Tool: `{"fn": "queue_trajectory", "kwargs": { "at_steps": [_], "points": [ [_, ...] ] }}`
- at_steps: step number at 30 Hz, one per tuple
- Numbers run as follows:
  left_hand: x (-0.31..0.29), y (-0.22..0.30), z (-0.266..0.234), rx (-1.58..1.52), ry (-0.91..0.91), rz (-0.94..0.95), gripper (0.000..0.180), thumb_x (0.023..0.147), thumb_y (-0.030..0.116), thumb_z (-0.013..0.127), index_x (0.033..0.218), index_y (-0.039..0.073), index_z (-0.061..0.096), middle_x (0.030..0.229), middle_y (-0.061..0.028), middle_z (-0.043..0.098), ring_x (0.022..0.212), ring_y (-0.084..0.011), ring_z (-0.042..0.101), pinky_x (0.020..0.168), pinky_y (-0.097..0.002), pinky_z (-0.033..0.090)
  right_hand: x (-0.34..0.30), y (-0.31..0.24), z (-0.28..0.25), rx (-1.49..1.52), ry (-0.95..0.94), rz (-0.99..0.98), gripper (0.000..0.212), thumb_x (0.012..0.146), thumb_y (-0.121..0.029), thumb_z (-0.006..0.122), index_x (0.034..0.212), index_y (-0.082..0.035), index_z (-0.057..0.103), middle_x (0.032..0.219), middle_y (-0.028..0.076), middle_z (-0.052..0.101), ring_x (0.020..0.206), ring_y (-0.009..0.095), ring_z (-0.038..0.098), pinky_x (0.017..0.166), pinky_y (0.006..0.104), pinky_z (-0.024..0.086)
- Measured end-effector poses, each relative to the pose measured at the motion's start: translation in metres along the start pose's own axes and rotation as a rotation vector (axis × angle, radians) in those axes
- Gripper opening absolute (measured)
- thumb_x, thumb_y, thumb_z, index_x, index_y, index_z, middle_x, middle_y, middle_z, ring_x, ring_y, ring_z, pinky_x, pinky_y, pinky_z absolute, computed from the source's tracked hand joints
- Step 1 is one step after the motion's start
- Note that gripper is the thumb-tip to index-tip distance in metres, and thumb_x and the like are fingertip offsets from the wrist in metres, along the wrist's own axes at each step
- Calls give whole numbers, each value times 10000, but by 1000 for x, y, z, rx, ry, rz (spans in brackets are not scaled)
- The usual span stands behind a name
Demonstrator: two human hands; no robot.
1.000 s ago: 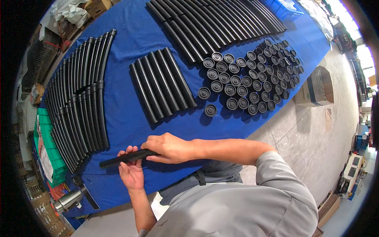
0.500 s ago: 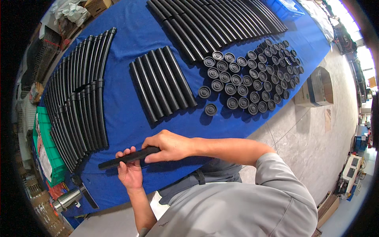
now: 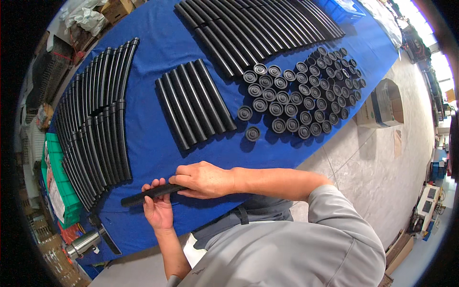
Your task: Manually assembling black plastic tubes with end caps at a factory workstation.
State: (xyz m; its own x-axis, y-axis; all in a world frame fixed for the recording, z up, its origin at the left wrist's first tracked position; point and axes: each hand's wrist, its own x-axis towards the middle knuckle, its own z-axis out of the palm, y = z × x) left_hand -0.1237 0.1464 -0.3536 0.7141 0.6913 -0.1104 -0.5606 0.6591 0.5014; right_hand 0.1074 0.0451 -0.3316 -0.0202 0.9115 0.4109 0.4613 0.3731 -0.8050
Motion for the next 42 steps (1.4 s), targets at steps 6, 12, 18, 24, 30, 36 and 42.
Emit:
{"fn": "queue_trajectory", "kwargs": {
  "at_steps": [6,12,18,24,30,36,42],
  "points": [
    [2,0,1,-18,-59,-15,352,996,111,593,1321,2,512,1397,-244,536,1368,-392,459,1161,-515,405,1,5,-1,215,12,47,341,896,-201,698,1150,6,602,911,172,652,810,370,649,702,451,532],
    [1,0,1,31,-15,11,334,991,120,607,1295,17,511,1356,-232,568,1353,-383,479,1144,-507,429,1,0,-7,223,-13,66,324,895,-201,702,1114,28,633,902,182,663,808,363,665,706,435,529],
    [0,-1,3,73,-1,38,299,992,122,607,1260,37,504,1331,-234,584,1334,-382,503,1116,-508,463,1,-1,-5,316,-34,192,334,900,-225,703,1093,41,643,853,187,672,752,346,674,686,426,521],
    [-1,-2,0,68,-22,48,291,999,117,593,1260,33,495,1346,-244,573,1343,-390,493,1114,-522,463,2,-7,-6,349,-35,257,330,886,-225,695,1064,49,647,861,212,669,776,374,664,702,451,514],
    [-1,-3,4,55,-4,43,303,995,119,600,1267,36,495,1351,-243,570,1345,-390,491,1122,-522,453,-1,0,-1,222,5,114,345,900,-220,706,1115,40,633,874,183,673,718,320,662,647,417,513],
    [-1,0,1,46,-22,29,313,976,94,625,1259,41,502,1347,-238,574,1340,-386,498,1130,-520,443,6,-12,-15,258,-63,183,314,862,-187,700,1062,48,641,890,232,678,836,410,668,737,466,529],
    [0,-1,4,78,16,41,321,949,61,651,1240,49,514,1334,-225,585,1336,-380,505,1133,-510,442,2,-2,-8,348,-89,218,328,906,-204,686,1127,32,636,838,169,659,731,322,655,667,420,503]
  ]
}}
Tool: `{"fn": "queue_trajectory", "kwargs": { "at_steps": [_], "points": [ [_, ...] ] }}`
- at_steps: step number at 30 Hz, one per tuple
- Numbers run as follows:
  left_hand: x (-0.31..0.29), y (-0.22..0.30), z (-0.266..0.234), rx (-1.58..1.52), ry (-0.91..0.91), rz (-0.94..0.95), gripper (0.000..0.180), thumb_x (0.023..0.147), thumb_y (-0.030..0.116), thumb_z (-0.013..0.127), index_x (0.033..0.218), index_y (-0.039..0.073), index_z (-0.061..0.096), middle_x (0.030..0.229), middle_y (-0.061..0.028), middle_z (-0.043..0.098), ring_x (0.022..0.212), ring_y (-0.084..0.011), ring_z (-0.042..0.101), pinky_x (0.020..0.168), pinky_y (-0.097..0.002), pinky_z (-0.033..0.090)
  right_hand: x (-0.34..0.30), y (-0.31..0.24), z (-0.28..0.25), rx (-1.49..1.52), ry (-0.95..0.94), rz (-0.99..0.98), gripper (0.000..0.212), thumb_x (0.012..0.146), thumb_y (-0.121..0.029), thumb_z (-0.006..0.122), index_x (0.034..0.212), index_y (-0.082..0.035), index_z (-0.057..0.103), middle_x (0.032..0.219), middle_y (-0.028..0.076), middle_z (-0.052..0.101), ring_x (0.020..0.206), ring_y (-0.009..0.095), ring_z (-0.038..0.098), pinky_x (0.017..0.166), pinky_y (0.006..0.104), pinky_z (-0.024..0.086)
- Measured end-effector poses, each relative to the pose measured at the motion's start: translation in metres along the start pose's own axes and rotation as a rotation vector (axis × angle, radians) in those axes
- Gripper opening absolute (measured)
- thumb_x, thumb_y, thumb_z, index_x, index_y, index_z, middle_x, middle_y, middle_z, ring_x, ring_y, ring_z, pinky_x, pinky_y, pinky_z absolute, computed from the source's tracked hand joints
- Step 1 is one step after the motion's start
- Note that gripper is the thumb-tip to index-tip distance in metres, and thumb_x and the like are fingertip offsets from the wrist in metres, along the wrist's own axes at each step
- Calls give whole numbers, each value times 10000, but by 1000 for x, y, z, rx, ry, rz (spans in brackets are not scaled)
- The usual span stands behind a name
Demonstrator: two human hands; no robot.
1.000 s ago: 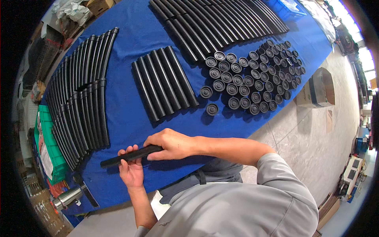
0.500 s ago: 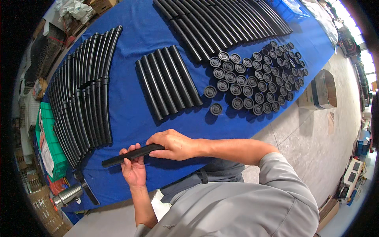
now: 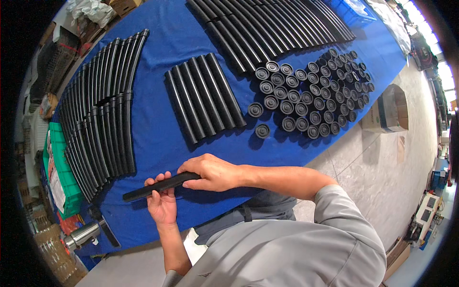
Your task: Manually assembling black plastic tubes with end caps at a factory workstation.
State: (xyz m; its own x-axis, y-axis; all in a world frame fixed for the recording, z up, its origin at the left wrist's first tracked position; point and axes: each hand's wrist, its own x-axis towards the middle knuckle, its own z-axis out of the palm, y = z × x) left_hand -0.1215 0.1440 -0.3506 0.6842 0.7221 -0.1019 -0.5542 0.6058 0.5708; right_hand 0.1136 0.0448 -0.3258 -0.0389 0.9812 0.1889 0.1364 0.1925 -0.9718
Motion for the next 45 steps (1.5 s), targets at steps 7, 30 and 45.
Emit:
{"fn": "queue_trajectory", "kwargs": {
  "at_steps": [7,30,45],
  "points": [
    [0,0,0,22,-13,-10,331,941,51,659,1244,42,528,1350,-223,575,1342,-380,497,1129,-516,446,-3,3,3,-88,65,-86,319,892,-191,699,1120,22,633,854,175,645,722,349,641,659,434,500],
    [1,1,-5,-20,-125,-19,364,982,87,605,1330,14,527,1411,-218,536,1392,-381,433,1176,-506,386,-1,-3,0,-113,61,-96,310,893,-203,707,1088,29,641,875,186,664,761,376,655,657,444,511],
    [2,-1,13,50,17,-37,525,975,199,648,1418,45,411,1148,-187,664,1033,-330,672,935,-454,554,-62,-64,-44,-956,441,46,537,797,-331,807,1197,-41,595,1053,115,639,889,280,670,668,373,577]
  ]
}}
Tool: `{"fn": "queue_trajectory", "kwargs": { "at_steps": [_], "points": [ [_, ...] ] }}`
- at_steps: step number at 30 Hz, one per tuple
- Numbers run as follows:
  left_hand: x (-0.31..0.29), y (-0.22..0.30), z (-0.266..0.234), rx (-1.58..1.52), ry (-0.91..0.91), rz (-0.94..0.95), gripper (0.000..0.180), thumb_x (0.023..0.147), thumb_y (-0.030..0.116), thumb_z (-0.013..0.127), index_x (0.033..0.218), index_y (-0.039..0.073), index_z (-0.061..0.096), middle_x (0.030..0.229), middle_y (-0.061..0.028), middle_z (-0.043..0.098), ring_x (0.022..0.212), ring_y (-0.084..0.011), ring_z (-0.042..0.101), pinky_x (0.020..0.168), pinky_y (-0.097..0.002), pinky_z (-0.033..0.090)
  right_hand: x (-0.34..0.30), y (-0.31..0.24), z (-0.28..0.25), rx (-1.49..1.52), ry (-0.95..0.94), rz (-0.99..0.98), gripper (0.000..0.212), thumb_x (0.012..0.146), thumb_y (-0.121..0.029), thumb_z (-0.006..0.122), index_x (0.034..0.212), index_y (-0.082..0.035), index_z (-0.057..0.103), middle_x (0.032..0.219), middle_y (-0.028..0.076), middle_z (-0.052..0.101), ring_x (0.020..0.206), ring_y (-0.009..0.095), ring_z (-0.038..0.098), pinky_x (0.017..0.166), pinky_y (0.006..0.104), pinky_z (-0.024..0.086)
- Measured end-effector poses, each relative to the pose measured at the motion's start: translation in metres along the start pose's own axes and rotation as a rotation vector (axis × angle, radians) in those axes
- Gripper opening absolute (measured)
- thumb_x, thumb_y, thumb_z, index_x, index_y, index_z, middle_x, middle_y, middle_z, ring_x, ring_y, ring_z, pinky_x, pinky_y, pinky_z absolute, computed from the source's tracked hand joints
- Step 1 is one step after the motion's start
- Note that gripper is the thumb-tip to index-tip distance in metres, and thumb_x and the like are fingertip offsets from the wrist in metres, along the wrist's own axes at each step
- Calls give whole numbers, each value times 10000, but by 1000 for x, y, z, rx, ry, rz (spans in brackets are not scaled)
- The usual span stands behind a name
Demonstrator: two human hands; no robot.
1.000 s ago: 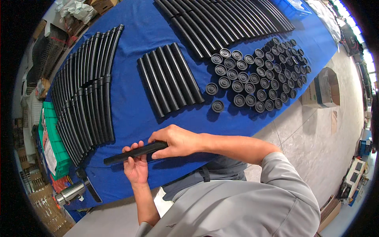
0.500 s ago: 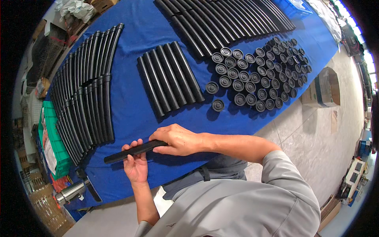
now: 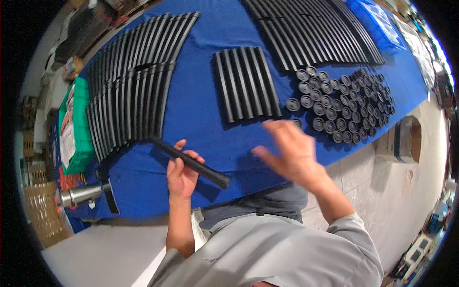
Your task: Manually assembling black plastic tubes with end caps at a factory workstation.
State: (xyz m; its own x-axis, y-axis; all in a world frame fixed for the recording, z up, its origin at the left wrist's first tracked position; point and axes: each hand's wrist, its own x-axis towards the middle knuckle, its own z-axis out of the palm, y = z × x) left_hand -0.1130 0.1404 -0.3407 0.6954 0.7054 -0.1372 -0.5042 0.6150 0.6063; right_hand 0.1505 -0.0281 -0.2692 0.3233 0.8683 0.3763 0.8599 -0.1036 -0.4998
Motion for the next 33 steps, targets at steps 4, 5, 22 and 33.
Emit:
{"fn": "queue_trajectory", "kwargs": {
  "at_steps": [4,5,22,33],
  "points": [
    [-1,-4,-3,20,-32,-17,470,974,235,654,1366,51,470,1087,-174,686,912,-309,692,821,-434,570,-10,26,-25,-22,95,179,366,847,-148,770,1150,-15,612,1002,134,646,767,282,656,635,360,539],
    [-1,-4,-5,20,-40,-33,451,973,244,658,1344,52,488,1084,-174,688,908,-308,693,803,-424,569,-15,25,-26,10,104,224,337,849,-124,769,1131,-11,621,976,136,647,738,267,649,624,356,531],
    [-6,4,38,48,-214,-74,560,979,169,616,1491,88,404,1283,-246,614,1186,-392,626,968,-543,554,-53,-51,47,1238,-526,438,720,810,-248,838,1381,22,492,1146,156,653,989,194,656,774,328,554],
    [36,-5,42,16,-317,-137,281,954,108,657,1206,86,534,1195,-228,657,1204,-417,607,1025,-580,500,-39,-44,46,334,57,-100,429,826,-95,781,1204,4,604,930,150,639,748,276,654,637,367,524]
  ]
}}
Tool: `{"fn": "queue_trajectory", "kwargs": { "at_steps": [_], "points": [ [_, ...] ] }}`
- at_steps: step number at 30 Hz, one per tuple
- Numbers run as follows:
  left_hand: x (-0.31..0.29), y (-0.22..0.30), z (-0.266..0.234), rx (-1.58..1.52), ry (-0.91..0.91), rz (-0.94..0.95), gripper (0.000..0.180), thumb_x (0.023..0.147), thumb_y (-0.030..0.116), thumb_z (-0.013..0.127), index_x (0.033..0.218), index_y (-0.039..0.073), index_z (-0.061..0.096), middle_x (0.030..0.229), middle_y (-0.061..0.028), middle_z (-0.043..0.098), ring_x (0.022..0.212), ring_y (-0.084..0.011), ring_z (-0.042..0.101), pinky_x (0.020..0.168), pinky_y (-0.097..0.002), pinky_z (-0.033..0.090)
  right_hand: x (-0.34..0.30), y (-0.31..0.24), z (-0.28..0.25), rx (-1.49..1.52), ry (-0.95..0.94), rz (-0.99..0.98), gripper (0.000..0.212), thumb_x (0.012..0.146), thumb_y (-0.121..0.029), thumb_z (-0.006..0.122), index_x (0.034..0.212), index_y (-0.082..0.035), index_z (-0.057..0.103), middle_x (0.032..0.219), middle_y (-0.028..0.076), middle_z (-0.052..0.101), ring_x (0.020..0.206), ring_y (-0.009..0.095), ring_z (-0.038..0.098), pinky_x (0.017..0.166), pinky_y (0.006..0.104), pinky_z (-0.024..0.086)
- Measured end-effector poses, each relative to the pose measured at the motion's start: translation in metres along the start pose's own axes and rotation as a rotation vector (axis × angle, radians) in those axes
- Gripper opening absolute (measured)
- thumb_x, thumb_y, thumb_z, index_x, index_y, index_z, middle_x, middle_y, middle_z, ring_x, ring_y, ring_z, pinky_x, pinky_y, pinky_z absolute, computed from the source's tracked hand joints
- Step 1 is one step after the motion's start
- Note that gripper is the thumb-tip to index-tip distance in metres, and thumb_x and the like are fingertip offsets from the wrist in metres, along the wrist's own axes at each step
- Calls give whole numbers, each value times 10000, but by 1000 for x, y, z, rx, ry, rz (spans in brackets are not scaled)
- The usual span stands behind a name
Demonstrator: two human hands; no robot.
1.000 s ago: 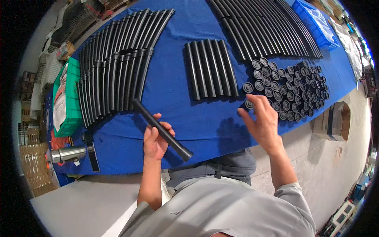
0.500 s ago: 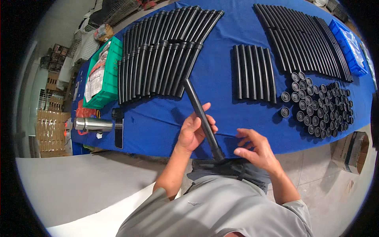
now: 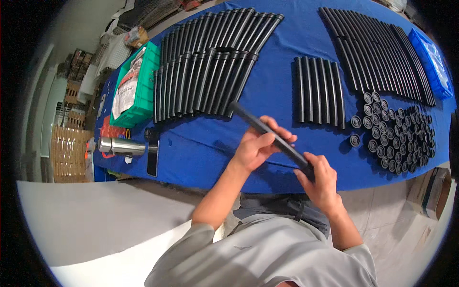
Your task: Manually assembling black plastic tubes with end caps at a factory workstation.
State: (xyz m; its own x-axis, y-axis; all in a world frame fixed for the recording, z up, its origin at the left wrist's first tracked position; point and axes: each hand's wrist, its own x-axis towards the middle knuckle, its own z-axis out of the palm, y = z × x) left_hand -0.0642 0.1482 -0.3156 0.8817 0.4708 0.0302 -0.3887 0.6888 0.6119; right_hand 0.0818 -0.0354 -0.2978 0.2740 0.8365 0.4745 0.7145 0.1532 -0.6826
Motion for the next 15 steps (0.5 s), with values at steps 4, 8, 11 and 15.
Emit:
{"fn": "queue_trajectory", "kwargs": {
  "at_steps": [4,8,11,15],
  "points": [
    [28,-14,-2,-57,-67,16,280,949,131,672,1188,86,532,1167,-219,672,1182,-408,623,1006,-554,526,9,7,-12,464,-72,652,351,843,-88,767,1150,8,629,871,134,659,703,203,633,633,329,506],
    [20,-32,-8,38,-16,-101,375,894,141,742,1189,67,524,1181,-226,670,1157,-369,645,923,-481,594,-5,19,-13,-139,37,34,433,794,3,763,1196,14,602,992,206,637,820,358,662,654,404,541],
    [16,-26,-10,126,-35,-154,392,874,81,743,1206,59,535,1201,-229,663,1173,-359,639,958,-494,574,-5,13,-22,269,-122,470,335,857,-40,731,1169,21,626,868,101,639,746,185,643,609,310,512],
    [9,-21,6,41,28,-99,461,861,48,730,1281,65,541,1223,-216,655,1200,-378,618,989,-513,550,-1,13,-31,715,-127,870,289,895,-75,700,1162,24,650,770,-18,586,663,37,522,557,209,417]
  ]
}}
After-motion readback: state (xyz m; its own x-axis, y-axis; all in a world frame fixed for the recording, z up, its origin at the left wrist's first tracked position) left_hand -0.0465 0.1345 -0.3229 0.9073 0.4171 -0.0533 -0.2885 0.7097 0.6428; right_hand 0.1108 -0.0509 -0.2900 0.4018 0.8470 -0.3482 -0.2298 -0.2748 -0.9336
